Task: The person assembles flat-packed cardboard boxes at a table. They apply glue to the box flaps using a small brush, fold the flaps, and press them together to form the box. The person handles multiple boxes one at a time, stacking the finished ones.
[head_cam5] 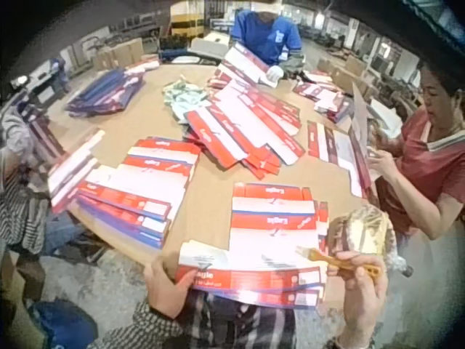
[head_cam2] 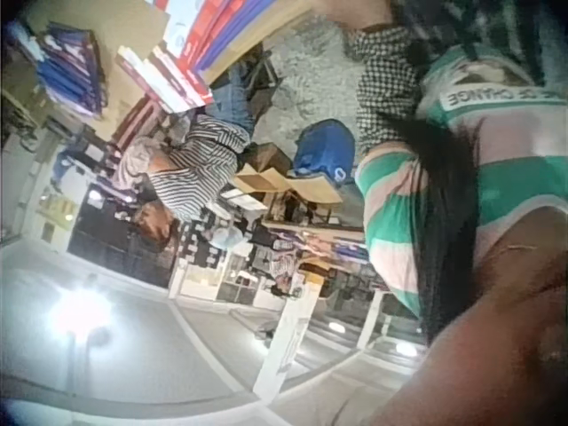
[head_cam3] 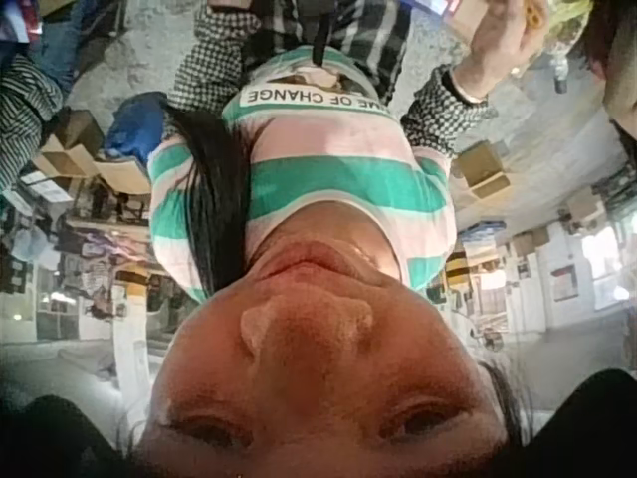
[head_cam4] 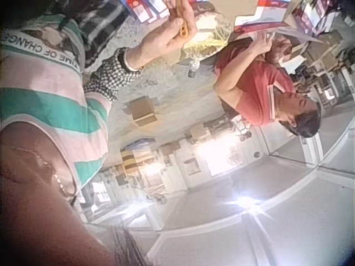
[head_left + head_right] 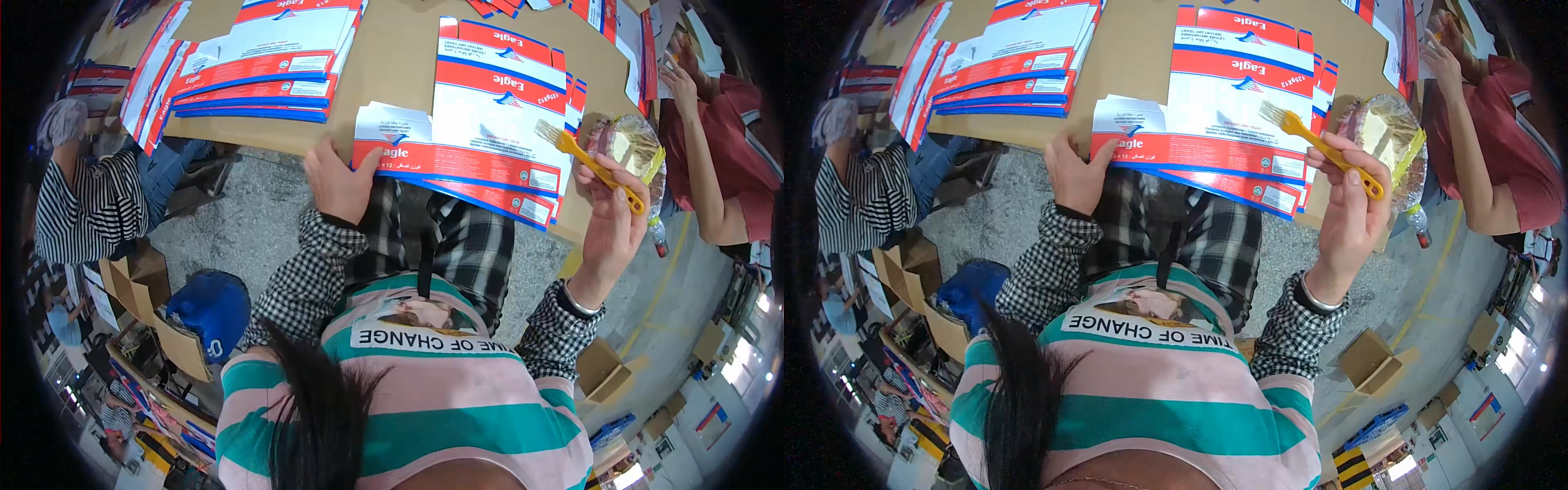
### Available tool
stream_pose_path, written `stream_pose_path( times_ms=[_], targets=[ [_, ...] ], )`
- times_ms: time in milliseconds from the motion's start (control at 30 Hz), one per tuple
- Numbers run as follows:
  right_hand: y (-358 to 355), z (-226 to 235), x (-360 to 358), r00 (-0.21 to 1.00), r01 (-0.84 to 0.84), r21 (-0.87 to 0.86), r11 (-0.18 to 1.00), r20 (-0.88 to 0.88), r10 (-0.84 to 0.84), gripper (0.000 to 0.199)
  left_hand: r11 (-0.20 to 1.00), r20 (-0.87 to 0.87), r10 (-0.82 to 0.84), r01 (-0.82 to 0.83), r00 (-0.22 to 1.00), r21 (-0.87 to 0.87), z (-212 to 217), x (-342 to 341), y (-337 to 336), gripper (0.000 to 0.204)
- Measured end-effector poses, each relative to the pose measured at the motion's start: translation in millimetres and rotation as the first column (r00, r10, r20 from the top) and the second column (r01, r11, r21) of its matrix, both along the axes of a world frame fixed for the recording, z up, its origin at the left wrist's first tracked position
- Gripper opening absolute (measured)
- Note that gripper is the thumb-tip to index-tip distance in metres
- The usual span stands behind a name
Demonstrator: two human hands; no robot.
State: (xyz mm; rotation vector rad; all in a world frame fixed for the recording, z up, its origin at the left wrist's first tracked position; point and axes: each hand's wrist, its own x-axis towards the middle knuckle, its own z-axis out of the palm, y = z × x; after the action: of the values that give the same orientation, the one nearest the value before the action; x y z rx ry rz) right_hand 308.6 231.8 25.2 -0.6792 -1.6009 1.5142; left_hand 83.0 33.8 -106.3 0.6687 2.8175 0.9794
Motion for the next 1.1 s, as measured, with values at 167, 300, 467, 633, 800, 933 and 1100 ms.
stream_pose_path(
  times_ms=[167, 300, 467, 633, 800, 933, 1100],
  targets=[
    [-10.3, 3.0, 2.0, 0.998, 0.02, 0.022, 1.0, -0.058, -0.018, 0.023, 0.993, 0.497, -0.115, 0.108, 0.86, 0.043, -21.5, -13.1, -19.9, 0.035],
    [-11.1, 11.5, 1.6, 0.996, 0.018, 0.091, 0.996, -0.092, -0.01, 0.026, 0.857, 0.645, -0.33, -0.068, 0.689, 0.511, -3.6, -18.2, -33.3, 0.017],
    [-9.7, 27.0, 4.6, 0.985, 0.043, 0.129, 0.991, -0.172, -0.021, 0.027, 0.618, 0.646, -0.338, -0.357, 0.684, 0.701, 37.4, -67.2, -58.9, 0.03],
    [-9.0, 36.2, 6.8, 0.955, 0.069, 0.17, 0.983, -0.295, -0.016, 0.027, 0.42, 0.542, -0.003, -0.491, 0.84, 0.764, 26.0, -188.8, -115.1, 0.027],
    [-13.8, 30.9, -4.1, 0.958, 0.052, 0.148, 0.988, -0.286, -0.008, 0.025, 0.361, 0.495, 0.202, -0.534, 0.845, 0.765, -5.6, -316.0, -121.2, 0.029],
    [-21.6, 36.5, -21.9, 0.96, 0.03, 0.102, 0.994, -0.278, -0.001, 0.023, 0.73, 0.351, 0.374, -0.506, 0.858, 0.459, -21.6, -383.4, -116.1, 0.036],
    [-22.1, 38.9, -30.3, 0.975, 0.017, 0.149, 0.989, -0.222, 0.017, 0.025, 0.746, -0.386, 0.472, -0.592, 0.793, -0.305, -5.7, -336.5, -52.2, 0.036]
  ],
)
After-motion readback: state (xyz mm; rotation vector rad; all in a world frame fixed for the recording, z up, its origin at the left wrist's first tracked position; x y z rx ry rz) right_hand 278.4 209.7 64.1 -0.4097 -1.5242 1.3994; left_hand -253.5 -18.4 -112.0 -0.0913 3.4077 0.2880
